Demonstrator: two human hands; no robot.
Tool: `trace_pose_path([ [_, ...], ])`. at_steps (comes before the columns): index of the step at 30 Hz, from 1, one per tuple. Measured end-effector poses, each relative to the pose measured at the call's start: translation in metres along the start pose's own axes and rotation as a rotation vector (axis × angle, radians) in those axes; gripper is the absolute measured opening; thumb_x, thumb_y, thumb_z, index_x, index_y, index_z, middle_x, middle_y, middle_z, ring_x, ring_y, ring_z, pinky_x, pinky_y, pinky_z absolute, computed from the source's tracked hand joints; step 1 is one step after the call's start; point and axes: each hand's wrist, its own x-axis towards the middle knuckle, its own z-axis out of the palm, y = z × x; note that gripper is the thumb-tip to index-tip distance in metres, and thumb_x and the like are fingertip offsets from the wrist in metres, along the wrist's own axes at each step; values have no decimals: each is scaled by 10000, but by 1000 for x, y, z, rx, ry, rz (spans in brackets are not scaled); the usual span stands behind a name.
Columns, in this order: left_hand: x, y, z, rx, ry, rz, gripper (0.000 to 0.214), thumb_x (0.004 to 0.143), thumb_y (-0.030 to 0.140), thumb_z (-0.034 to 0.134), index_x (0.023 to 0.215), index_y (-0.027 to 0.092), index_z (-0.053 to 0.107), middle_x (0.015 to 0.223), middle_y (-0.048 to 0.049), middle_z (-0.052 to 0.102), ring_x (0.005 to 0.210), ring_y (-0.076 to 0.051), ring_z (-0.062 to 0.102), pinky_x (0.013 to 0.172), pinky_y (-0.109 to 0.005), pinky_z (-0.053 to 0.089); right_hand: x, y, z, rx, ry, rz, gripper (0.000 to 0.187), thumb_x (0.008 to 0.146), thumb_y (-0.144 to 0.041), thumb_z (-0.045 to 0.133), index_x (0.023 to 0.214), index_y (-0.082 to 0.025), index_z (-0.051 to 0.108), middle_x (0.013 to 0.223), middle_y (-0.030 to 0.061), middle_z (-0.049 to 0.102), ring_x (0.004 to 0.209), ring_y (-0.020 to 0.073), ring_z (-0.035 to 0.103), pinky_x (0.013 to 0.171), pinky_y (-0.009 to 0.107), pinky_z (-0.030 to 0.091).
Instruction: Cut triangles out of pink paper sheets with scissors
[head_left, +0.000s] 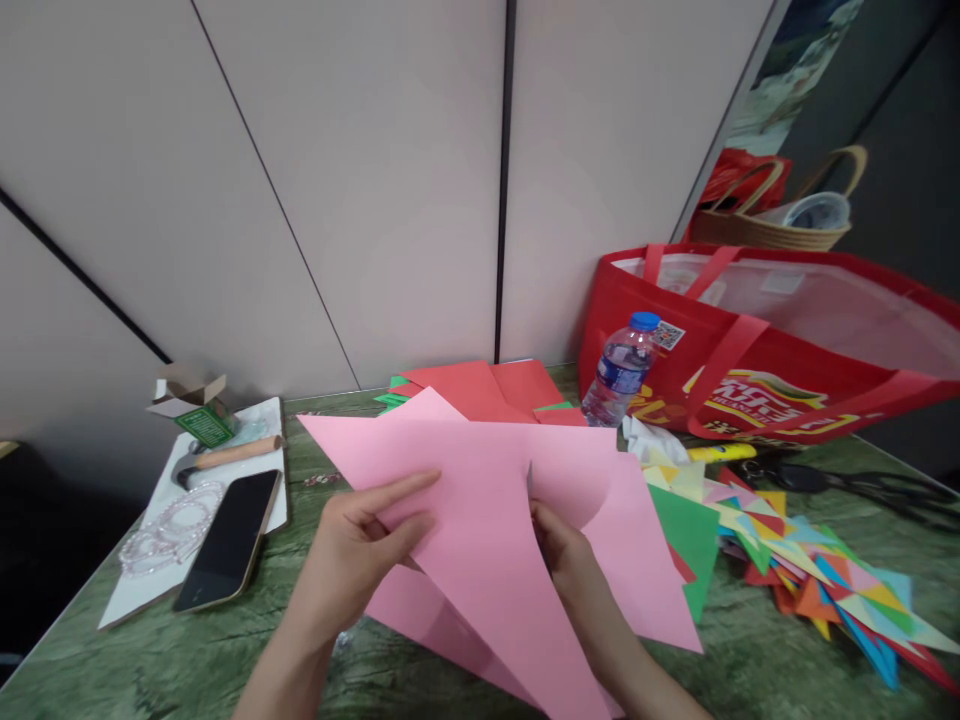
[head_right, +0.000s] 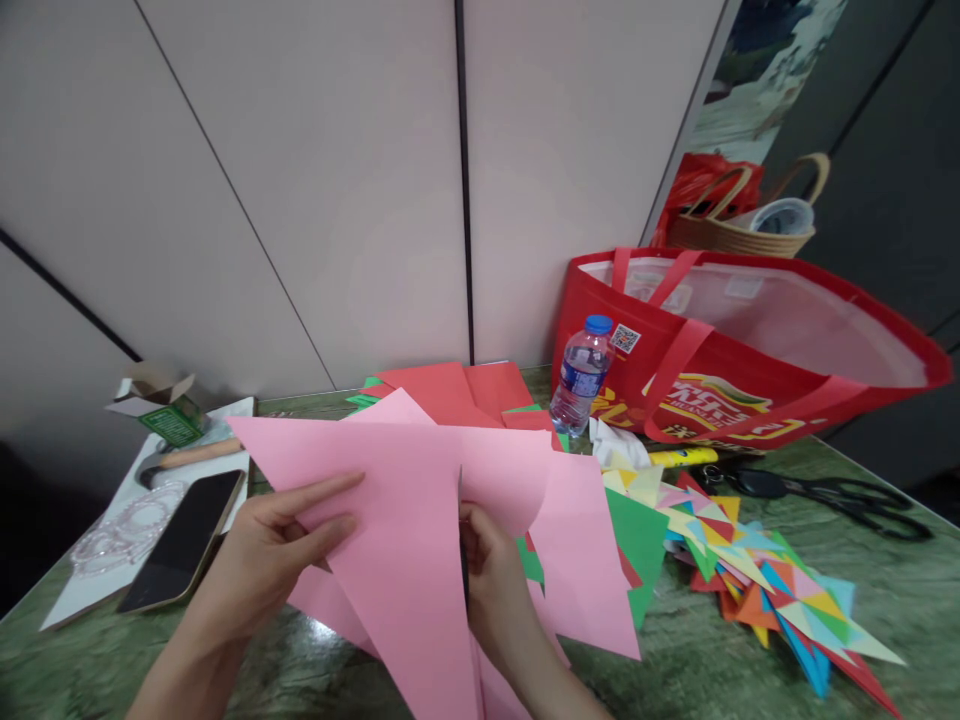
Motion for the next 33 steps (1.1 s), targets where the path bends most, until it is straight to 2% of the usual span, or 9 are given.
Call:
trace_pose_path([
  [5, 0, -4, 2, -38, -39, -5, 326, 593, 201, 752, 911, 273, 759, 711, 5, 711, 425, -48, 443, 404, -162, 483, 1, -9, -2, -30, 11, 30, 297, 527, -125, 716, 814, -182, 664, 800, 51, 731, 719, 222, 658, 619, 287, 522],
  [12, 0, -8, 1, -25, -49, -13, 330, 618, 210, 745, 944, 260, 751, 697, 1, 707, 425, -47, 431, 405, -158, 465, 1, -8, -1, -18, -7, 17, 308, 528, -131, 735, 824, -184, 666, 790, 45, 719, 700, 211, 644, 563, 263, 494],
  [23, 0, -9, 1, -27, -60, -10, 339, 630, 215, 746, 966, 257, 744, 741, 0, 712, 425, -37, 409, 413, -156, 479, 0, -11, -3, -28, 4, 16, 285, 539, -118, 725, 812, -177, 671, 787, 41, 727, 697, 201, 645, 591, 262, 499],
  [29, 0, -8, 1, -39, -54, -18, 339, 623, 208, 749, 956, 266, 747, 652, 22, 682, 431, -39, 411, 410, -147, 478, 0, -12, -1, -22, 23, 22, 266, 510, -112, 740, 761, -175, 676, 747, 27, 736, 649, 184, 644, 573, 247, 500],
  [33, 0, -8, 2, -42, -56, -12, 338, 621, 204, 747, 952, 272, 748, 715, 14, 700, 441, -38, 424, 411, -143, 479, 0, -14, 0, -1, 37, 40, 230, 512, -91, 710, 721, -177, 667, 714, 16, 738, 628, 175, 644, 573, 239, 504],
])
